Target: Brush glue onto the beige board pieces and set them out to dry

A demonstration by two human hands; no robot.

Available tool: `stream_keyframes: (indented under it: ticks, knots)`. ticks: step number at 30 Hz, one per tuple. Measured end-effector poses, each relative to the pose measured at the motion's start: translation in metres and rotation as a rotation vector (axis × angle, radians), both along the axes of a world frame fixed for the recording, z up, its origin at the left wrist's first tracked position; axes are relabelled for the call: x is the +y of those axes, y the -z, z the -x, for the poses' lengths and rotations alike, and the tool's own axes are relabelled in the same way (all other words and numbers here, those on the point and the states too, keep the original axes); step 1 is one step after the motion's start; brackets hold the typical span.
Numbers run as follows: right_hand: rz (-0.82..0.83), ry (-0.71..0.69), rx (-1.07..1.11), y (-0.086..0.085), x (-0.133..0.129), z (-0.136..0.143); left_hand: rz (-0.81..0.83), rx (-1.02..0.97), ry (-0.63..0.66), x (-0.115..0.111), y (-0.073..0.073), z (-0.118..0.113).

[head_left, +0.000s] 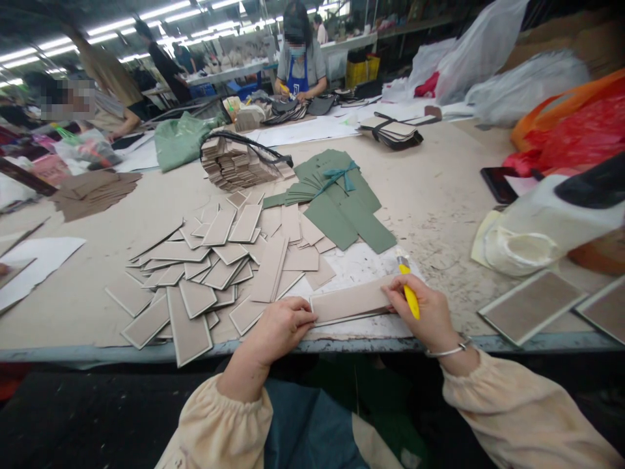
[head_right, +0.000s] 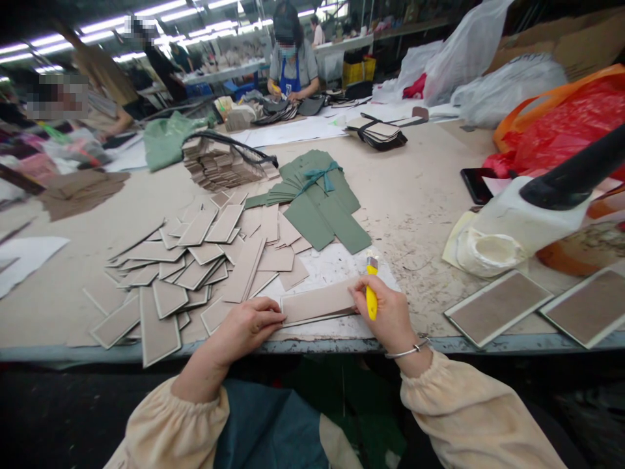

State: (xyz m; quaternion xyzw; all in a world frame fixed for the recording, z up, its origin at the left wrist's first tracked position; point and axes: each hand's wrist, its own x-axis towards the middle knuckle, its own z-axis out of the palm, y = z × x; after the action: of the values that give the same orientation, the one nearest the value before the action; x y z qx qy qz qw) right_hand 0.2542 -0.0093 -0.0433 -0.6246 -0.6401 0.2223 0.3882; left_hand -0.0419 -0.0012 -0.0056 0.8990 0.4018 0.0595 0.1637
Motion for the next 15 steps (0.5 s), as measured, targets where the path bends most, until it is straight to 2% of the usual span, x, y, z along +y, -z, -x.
stream_keyframes:
  ticks: [15]
  knots:
    - [-0.074,0.0,-0.094,0.0046,0.0017,-0.0012,-0.067,0.049,0.01,-0.0019,0.0,-0.0034]
